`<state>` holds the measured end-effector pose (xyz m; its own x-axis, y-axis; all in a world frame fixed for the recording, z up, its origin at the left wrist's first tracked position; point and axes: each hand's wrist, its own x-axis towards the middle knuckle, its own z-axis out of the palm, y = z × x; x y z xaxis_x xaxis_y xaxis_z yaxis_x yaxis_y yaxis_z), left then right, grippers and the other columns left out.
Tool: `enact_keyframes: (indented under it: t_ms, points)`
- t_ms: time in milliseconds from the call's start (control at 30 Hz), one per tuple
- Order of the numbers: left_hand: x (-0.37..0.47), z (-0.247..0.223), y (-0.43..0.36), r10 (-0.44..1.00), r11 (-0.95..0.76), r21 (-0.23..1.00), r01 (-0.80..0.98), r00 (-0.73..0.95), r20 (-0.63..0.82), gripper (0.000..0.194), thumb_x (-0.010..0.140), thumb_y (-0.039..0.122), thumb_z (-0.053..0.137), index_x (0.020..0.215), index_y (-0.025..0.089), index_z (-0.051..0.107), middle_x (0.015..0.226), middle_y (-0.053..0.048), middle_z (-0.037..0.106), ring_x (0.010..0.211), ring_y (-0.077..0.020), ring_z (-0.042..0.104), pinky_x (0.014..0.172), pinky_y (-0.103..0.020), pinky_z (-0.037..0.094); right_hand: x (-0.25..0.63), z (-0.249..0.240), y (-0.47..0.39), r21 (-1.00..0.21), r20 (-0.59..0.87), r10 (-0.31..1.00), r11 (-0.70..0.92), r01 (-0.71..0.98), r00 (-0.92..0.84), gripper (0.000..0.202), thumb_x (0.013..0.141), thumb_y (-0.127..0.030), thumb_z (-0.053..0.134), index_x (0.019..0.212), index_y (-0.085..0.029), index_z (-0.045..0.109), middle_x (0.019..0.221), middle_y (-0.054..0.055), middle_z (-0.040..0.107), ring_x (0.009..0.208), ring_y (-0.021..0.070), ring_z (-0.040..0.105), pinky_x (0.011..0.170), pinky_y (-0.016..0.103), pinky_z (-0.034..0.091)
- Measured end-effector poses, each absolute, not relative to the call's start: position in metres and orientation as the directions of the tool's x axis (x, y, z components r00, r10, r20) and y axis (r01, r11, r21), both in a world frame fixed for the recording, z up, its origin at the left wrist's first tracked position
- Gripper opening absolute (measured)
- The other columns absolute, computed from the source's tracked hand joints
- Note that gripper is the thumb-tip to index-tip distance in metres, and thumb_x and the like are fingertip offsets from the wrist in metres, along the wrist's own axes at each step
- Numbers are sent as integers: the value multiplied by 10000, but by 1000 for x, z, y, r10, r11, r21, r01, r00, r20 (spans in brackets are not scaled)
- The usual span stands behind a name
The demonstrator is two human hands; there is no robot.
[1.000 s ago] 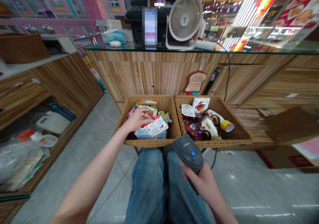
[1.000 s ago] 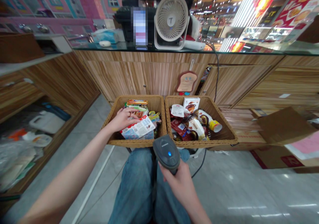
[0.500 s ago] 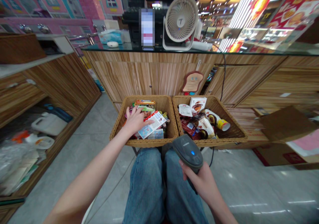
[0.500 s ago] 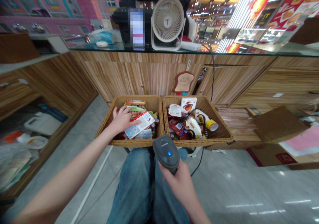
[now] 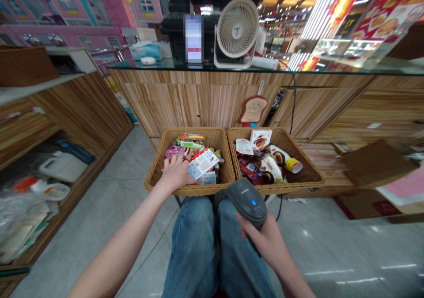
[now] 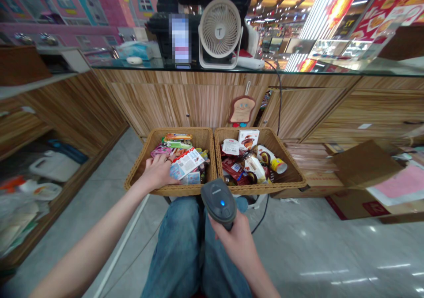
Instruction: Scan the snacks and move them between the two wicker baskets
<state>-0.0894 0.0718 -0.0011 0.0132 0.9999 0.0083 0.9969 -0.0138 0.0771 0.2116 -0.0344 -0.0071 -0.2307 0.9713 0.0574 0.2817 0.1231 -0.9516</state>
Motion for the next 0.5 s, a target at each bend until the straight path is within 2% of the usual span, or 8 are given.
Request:
enact_keyframes:
  t_ms: [100,167,267,367,433,500]
  points:
    - [-95,-1,72,1000,11,33,999,-10,-25,842,609,597,903,1330,233,668,1461,-234,575,1390,-494,456,1086,-614,381,213,-5,-34,-952,53,971,120,282,-234,475,936,-512,667,569,-230,559,510,38,635,487,183,614,514,262,509]
    - [-96,1,71,999,16,19,1000,-15,-49,771,630,592,889,1282,232,690,1452,-218,579,1387,-476,456,1093,-597,378,212,-6,-34,-952,58,971,124,281,-232,479,939,-515,669,571,-229,559,510,36,633,485,182,610,509,260,505]
    - [-93,8,68,998,30,-5,1000,-30,-59,824,675,559,867,1391,226,632,1455,-200,567,1375,-434,460,1106,-559,366,211,-11,-35,-952,74,969,139,273,-236,477,946,-520,670,585,-227,564,512,32,632,485,182,609,511,262,501]
    - [-90,11,67,999,28,-11,1000,-29,-31,925,734,481,839,1562,275,482,1488,-183,548,1359,-411,475,1115,-556,341,211,-14,-34,-952,76,968,141,271,-237,469,948,-520,673,597,-225,574,510,29,632,485,185,611,514,265,499]
    - [-90,9,68,1000,-1,35,999,2,-21,972,751,457,832,1610,296,407,1502,-174,558,1366,-409,483,1140,-570,309,211,-14,-34,-952,77,970,140,273,-232,465,946,-522,675,602,-223,581,508,30,634,482,187,614,516,266,501]
    - [-93,4,70,999,-34,103,994,35,-4,983,742,466,842,1601,252,413,1484,-179,590,1386,-407,487,1169,-574,283,211,-12,-34,-952,80,970,142,270,-228,464,944,-522,677,601,-224,579,504,29,632,478,187,616,516,265,502]
